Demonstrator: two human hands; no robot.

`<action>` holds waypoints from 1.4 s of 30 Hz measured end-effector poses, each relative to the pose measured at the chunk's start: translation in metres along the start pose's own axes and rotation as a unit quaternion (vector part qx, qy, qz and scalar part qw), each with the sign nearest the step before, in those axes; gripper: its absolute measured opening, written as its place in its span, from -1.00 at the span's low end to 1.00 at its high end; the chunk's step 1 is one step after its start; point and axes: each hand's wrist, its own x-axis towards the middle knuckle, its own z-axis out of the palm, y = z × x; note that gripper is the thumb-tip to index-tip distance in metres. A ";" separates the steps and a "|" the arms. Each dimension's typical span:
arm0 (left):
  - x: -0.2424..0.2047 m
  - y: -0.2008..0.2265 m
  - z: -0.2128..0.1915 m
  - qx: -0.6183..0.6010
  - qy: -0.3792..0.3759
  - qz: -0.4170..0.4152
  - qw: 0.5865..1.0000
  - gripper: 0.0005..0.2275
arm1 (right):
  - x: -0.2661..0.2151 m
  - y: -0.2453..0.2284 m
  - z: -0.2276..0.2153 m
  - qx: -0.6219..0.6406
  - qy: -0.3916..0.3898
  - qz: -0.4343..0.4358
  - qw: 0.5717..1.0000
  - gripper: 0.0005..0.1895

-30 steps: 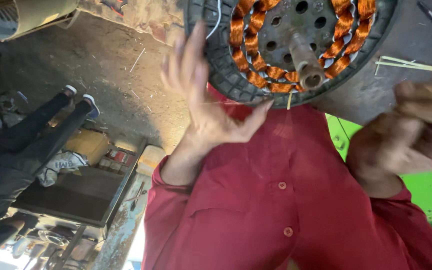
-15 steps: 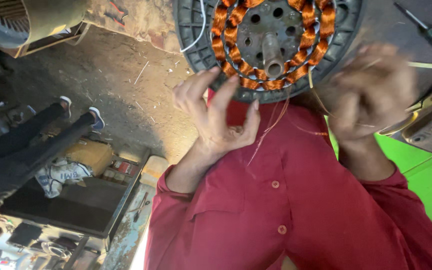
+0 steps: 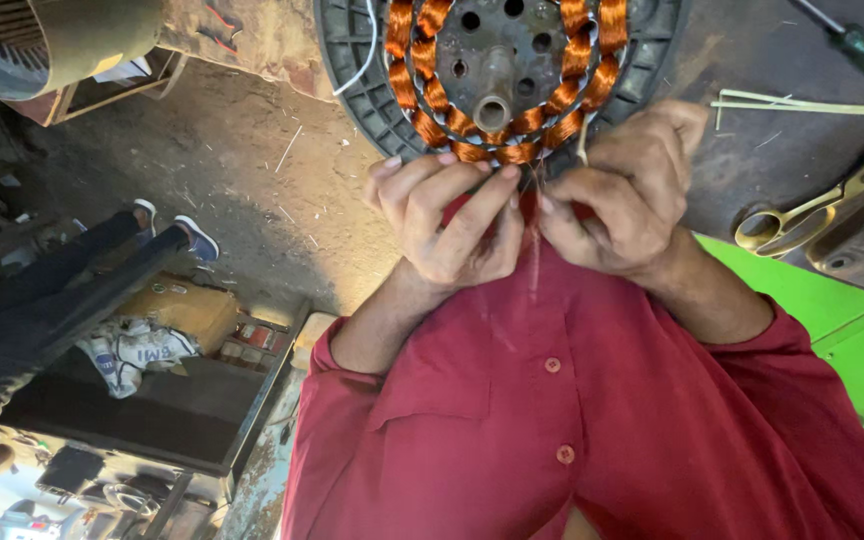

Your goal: The person works on a motor stator, tying and securing copper windings with white string, then trimming excess string and wire with shears. The person uses a wooden stick to adjust the windings and continues to secure the connections.

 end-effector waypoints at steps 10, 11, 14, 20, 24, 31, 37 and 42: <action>0.028 -0.001 -0.002 0.012 -0.082 0.195 0.977 -0.80 | -0.041 -0.005 -0.034 0.110 0.049 -0.015 0.993 -0.75; 0.031 -0.002 -0.004 0.003 -0.093 0.212 0.973 -0.80 | -0.038 -0.008 -0.038 0.122 0.064 -0.010 0.990 -0.74; 0.035 0.003 -0.005 -0.063 -0.131 0.210 0.967 -0.79 | -0.030 -0.017 -0.049 0.132 0.038 0.024 0.990 -0.77; 0.032 0.031 0.007 -0.198 -0.146 0.081 0.966 -0.84 | -0.047 -0.023 -0.055 0.265 0.285 0.184 0.903 -0.81; 0.029 0.040 0.003 -0.251 -0.174 0.010 0.952 -0.80 | -0.061 -0.023 -0.064 0.376 0.230 0.304 0.845 -0.90; 0.029 0.040 0.000 -0.293 -0.176 -0.037 0.939 -0.82 | -0.056 -0.029 -0.057 0.471 0.207 0.387 0.766 -0.54; 0.030 0.039 0.000 -0.306 -0.167 -0.036 0.936 -0.82 | -0.065 -0.022 -0.058 0.495 0.167 0.360 0.773 -0.62; 0.030 0.039 0.000 -0.317 -0.160 -0.041 0.934 -0.83 | -0.070 -0.016 -0.057 0.528 0.172 0.348 0.755 -0.63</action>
